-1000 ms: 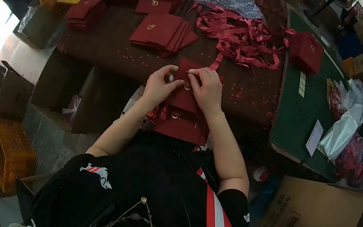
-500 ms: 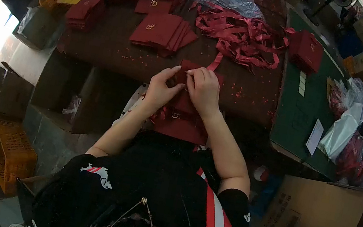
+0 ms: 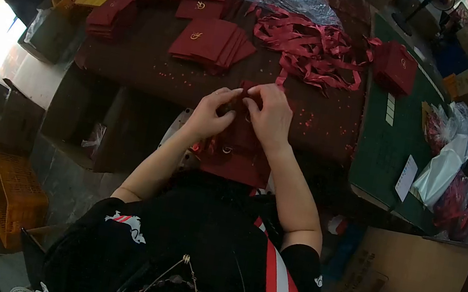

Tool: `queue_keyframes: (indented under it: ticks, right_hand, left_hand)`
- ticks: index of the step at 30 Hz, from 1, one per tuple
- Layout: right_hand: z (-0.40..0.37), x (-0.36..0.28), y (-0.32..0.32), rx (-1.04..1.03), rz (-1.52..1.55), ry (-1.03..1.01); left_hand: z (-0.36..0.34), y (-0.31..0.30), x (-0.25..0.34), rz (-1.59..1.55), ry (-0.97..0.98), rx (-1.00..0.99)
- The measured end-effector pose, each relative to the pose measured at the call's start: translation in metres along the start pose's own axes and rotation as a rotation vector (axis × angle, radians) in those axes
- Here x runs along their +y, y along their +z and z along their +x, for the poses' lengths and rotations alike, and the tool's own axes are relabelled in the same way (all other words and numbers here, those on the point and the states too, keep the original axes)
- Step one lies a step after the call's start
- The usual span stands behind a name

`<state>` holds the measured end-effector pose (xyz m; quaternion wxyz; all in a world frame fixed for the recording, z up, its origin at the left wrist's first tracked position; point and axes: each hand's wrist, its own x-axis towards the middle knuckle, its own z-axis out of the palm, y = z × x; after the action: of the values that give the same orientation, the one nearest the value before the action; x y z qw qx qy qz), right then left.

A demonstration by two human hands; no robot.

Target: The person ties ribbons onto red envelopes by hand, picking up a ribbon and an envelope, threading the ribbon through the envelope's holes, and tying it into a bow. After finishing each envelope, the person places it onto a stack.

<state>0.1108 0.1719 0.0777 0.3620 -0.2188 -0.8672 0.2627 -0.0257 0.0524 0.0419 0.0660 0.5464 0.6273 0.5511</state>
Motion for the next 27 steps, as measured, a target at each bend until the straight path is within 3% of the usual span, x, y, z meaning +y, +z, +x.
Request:
queue_keyframes:
  ticks: [2, 5, 8, 10, 11, 13, 19, 22, 25, 27]
  right_hand:
    - [0.000, 0.000, -0.005, -0.003, -0.020, 0.087]
    - [-0.004, 0.009, -0.002, -0.005, -0.137, 0.035]
    - [-0.006, 0.028, 0.004, -0.096, 0.040, 0.145]
    - [-0.005, 0.036, 0.004, -0.206, 0.354, 0.359]
    - [-0.007, 0.039, 0.005, -0.206, 0.353, 0.360]
    - [-0.011, 0.039, 0.004, -0.109, 0.130, 0.117]
    - [-0.014, 0.039, 0.008, -0.007, 0.266, 0.151]
    - [-0.016, 0.043, 0.007, 0.047, 0.178, 0.116]
    - [-0.015, 0.045, 0.011, 0.100, 0.105, -0.012]
    - [-0.017, 0.046, 0.011, 0.071, 0.149, 0.051]
  left_hand:
    - [0.001, -0.005, -0.007, -0.220, -0.202, -0.157]
    - [0.006, -0.004, -0.009, -0.097, -0.137, -0.117]
    - [0.011, 0.001, -0.018, 0.064, -0.079, -0.082]
    - [0.014, 0.002, -0.014, 0.164, -0.018, -0.073]
    - [0.015, 0.002, -0.012, 0.263, 0.040, -0.068]
    - [0.021, -0.002, -0.012, 0.327, 0.062, -0.083]
    - [0.018, -0.023, -0.014, 0.463, 0.046, -0.162]
    - [0.008, -0.050, -0.028, 0.561, 0.004, 0.086]
    - [0.000, -0.076, -0.039, 0.597, -0.183, 0.146]
    - [0.001, -0.074, -0.038, 0.602, -0.200, 0.204]
